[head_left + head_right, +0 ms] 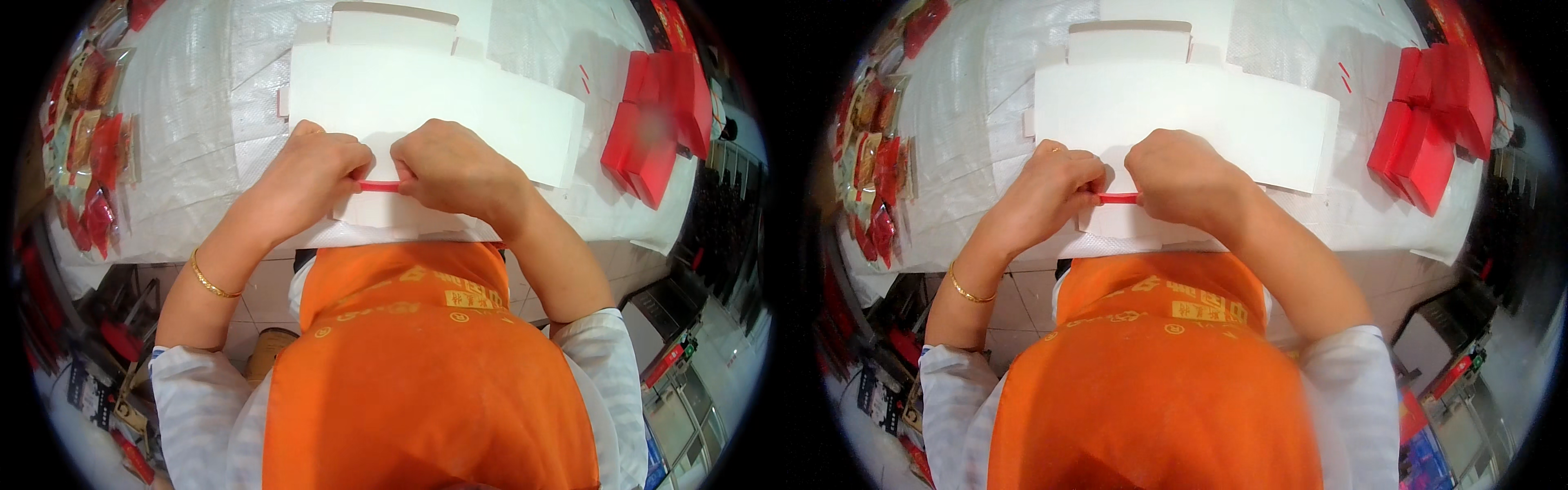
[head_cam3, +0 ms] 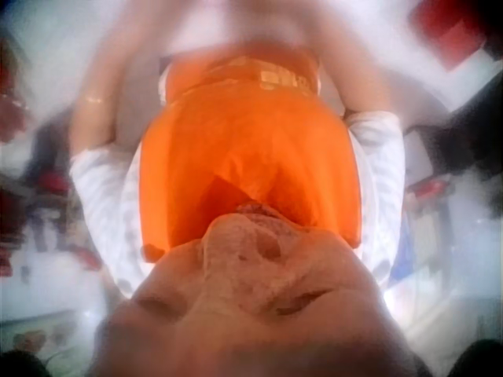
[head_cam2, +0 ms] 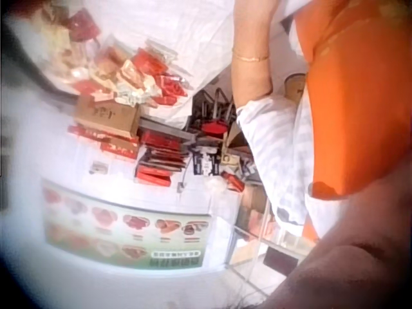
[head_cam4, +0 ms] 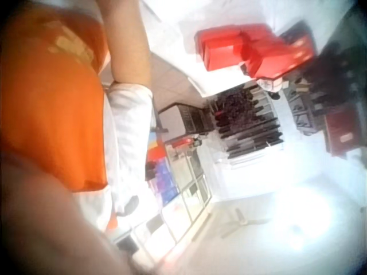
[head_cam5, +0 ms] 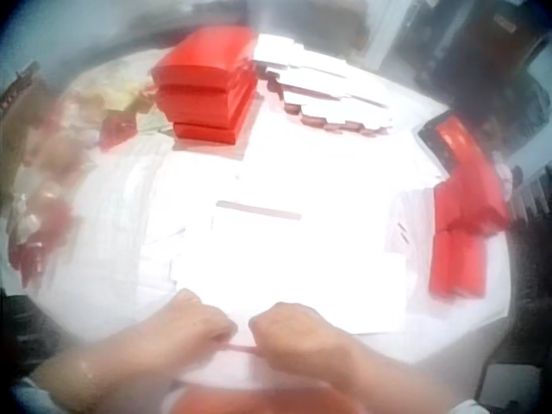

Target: The person assembles small red boxes from flat white cardboard sheets. They fold the sheets along pre-scored lines to form the box shape, insert small packaged items into the boxes, and then close the lids. The finished boxes are stacked on the table.

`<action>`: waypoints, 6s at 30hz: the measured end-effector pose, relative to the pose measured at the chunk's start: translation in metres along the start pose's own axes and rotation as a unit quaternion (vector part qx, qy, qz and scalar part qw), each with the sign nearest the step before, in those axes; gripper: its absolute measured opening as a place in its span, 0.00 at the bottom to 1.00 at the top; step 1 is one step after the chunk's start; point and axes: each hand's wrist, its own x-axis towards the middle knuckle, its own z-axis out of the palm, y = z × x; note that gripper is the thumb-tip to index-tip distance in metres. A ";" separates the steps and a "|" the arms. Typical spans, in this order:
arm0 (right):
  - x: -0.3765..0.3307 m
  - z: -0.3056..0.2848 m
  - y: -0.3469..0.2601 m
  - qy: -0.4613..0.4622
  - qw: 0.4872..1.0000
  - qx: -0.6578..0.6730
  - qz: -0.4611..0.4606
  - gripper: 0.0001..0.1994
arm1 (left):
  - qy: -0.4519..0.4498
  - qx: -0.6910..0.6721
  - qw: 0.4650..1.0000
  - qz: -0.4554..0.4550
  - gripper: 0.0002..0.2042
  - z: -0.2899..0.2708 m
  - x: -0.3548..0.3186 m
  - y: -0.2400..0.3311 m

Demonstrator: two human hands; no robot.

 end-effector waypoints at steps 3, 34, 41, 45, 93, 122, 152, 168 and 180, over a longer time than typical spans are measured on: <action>0.004 -0.008 -0.008 -0.056 0.997 -0.029 0.046 0.06 | -0.044 0.019 0.998 -0.042 0.05 -0.004 0.007 0.001; -0.041 -0.007 0.007 0.138 0.978 0.156 0.029 0.10 | 0.093 0.164 0.979 0.080 0.10 0.049 0.004 0.024; -0.091 0.044 0.033 0.368 0.929 -0.012 -0.027 0.20 | 0.125 0.128 0.980 0.092 0.07 0.051 -0.006 0.022; -0.085 0.061 0.030 0.400 0.915 -0.038 -0.043 0.21 | 0.098 0.101 0.989 0.051 0.07 0.042 -0.005 0.032; -0.001 -0.038 0.015 -0.048 0.980 -0.153 0.119 0.14 | -0.034 -0.019 0.999 0.005 0.08 0.008 0.004 0.029; -0.059 0.007 0.033 0.158 0.978 -0.136 -0.003 0.06 | 0.263 0.166 0.942 0.127 0.17 0.034 -0.066 -0.027; 0.019 0.033 -0.042 0.065 0.997 0.031 0.023 0.16 | 0.257 0.031 0.959 -0.119 0.06 0.050 -0.056 -0.005; -0.064 -0.017 0.083 0.332 0.920 -0.097 0.185 0.17 | 0.335 -0.122 0.934 -0.015 0.07 -0.010 -0.011 -0.046; -0.089 0.033 0.090 0.339 0.893 0.197 0.222 0.09 | 0.394 -0.145 0.907 0.011 0.27 -0.044 0.100 -0.053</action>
